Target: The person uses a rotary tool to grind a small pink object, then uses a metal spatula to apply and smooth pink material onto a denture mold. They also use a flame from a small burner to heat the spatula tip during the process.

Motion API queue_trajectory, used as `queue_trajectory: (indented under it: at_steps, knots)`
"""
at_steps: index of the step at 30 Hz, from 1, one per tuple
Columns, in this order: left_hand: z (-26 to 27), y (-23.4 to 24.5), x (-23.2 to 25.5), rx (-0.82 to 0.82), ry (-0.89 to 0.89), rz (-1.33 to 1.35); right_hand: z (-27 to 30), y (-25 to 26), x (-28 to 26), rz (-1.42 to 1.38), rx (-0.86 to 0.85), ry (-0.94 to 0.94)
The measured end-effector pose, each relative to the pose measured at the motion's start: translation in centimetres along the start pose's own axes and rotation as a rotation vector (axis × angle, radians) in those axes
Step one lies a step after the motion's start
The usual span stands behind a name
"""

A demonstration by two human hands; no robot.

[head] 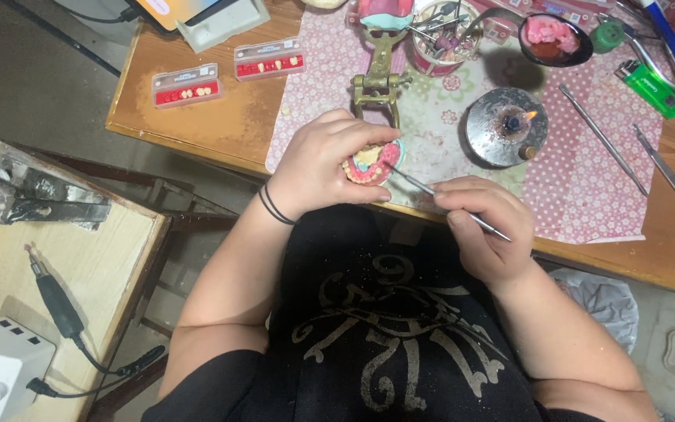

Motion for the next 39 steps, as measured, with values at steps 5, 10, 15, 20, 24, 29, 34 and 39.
queue_trajectory:
  at_steps: [5, 10, 15, 20, 24, 29, 34, 39]
  knots:
    - [-0.1, 0.1, 0.1, -0.007, 0.016, 0.01, 0.1, 0.0, 0.0, -0.008, -0.006, 0.046]
    - [-0.1, 0.1, 0.1, 0.0, 0.016, 0.016, -0.1, -0.1, -0.4, -0.002, -0.01, 0.078]
    - [-0.1, 0.2, 0.1, -0.003, 0.026, 0.022, 0.2, 0.2, -0.2, -0.002, -0.016, 0.072]
    - [-0.2, 0.2, 0.2, -0.001, 0.028, 0.026, 0.1, -0.1, -0.1, -0.02, -0.022, 0.067]
    - [-0.2, 0.2, 0.1, -0.002, 0.023, 0.035, -0.2, 0.3, 0.1, 0.003, -0.023, 0.054]
    - [-0.3, 0.3, 0.3, 0.002, 0.039, 0.047, -0.3, -0.3, -0.3, 0.002, -0.024, 0.052]
    - [-0.4, 0.5, 0.3, 0.009, 0.03, 0.053, -0.4, -0.4, -0.2, 0.013, -0.026, 0.048]
    - [-0.2, 0.3, 0.1, 0.011, 0.024, 0.056, 0.2, 0.1, 0.9, -0.035, -0.033, 0.032]
Point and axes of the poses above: each hand's wrist, its own z-axis away from the middle knuckle, its own y-axis out of the back of the hand, x = y × z, the point moved 8 cm from there along -z, towards the middle knuckle, and after that the axes turned 1 degree about z, right-handed, at the moved point
